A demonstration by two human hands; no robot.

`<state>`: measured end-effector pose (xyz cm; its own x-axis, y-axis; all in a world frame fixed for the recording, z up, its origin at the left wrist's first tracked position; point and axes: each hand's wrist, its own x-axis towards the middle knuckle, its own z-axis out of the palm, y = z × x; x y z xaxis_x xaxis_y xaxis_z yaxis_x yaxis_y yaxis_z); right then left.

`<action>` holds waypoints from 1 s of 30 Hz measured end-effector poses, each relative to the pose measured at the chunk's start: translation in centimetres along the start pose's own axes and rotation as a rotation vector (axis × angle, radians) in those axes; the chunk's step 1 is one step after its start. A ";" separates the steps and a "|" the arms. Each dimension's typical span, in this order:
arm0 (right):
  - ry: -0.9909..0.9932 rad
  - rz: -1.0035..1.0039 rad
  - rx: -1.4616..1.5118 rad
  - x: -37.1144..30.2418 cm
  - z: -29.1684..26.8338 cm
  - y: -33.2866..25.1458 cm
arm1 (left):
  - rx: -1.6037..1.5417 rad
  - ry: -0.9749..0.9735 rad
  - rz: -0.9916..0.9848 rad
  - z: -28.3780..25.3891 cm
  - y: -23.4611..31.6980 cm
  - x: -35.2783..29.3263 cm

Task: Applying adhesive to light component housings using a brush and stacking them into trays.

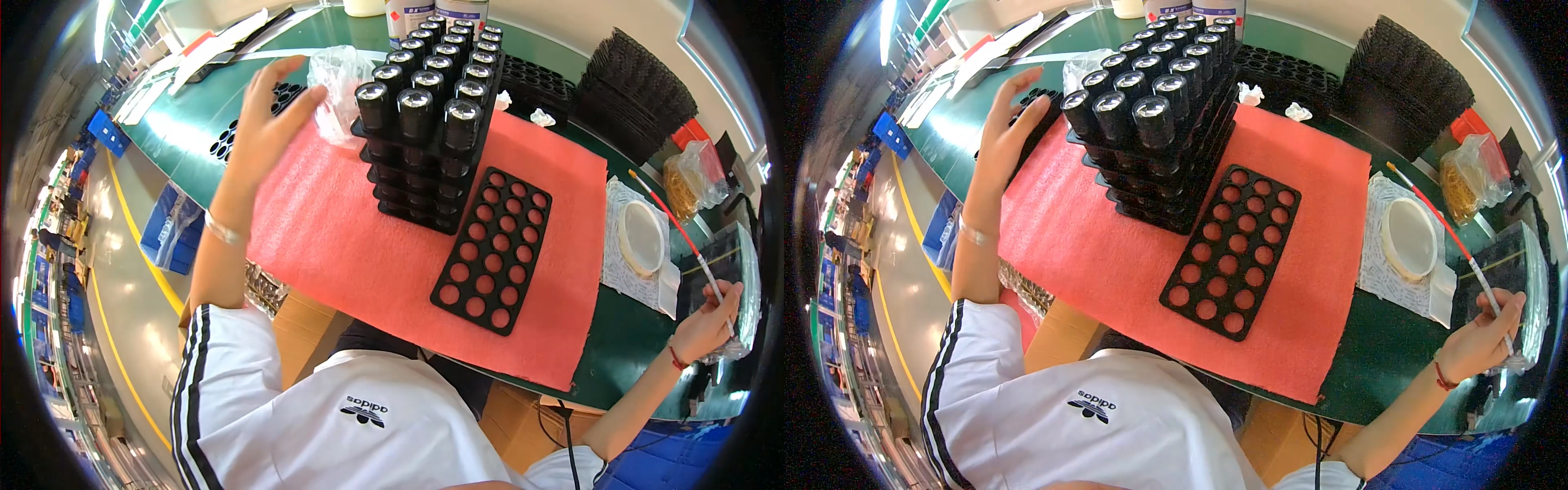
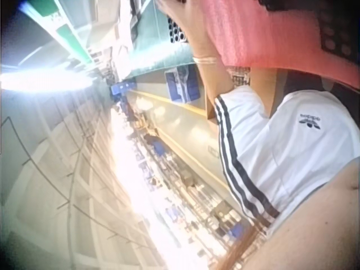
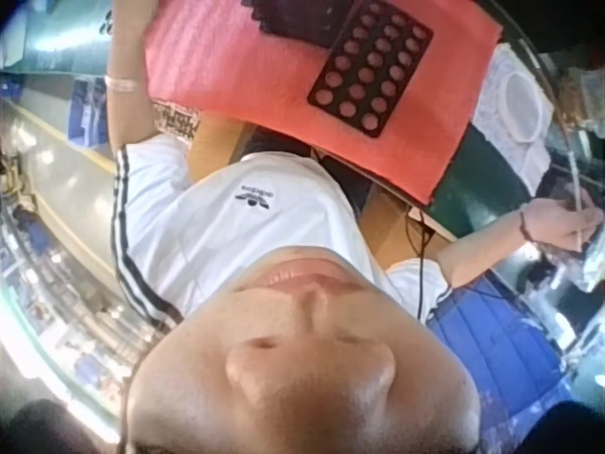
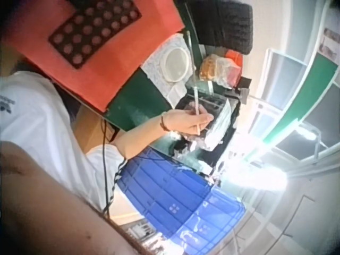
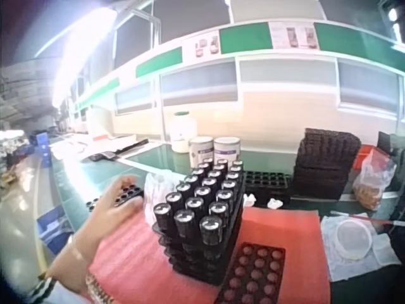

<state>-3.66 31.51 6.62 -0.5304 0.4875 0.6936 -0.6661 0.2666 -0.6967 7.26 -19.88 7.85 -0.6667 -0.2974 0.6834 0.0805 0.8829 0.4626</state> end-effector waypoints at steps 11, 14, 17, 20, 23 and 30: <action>-0.019 -0.040 0.072 0.3 -0.7 0.6 | 1.041 -0.611 -0.314 -2.5 -9.0 0.8; -0.063 -0.051 0.073 0.5 -1.2 0.7 | 0.909 -0.612 -0.219 -3.8 -8.4 1.7; -0.033 -0.031 0.089 0.5 -1.2 0.6 | 0.818 -0.652 -0.236 -4.8 -9.2 2.3; -0.028 -0.005 0.108 0.6 -1.4 0.9 | 1.144 -0.370 -0.144 -6.1 -8.9 3.8; -0.037 -0.023 0.106 0.4 -0.7 0.3 | 1.218 -0.049 0.018 -8.0 -7.3 6.2; -0.007 0.001 0.102 0.3 -0.4 0.2 | 0.354 -0.040 -0.169 -11.5 5.1 11.8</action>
<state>-3.72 32.06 6.62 -0.5346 0.4821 0.6941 -0.7151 0.1797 -0.6756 8.38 -23.05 24.77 -0.6779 -0.4410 0.5882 -0.2885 0.8955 0.3388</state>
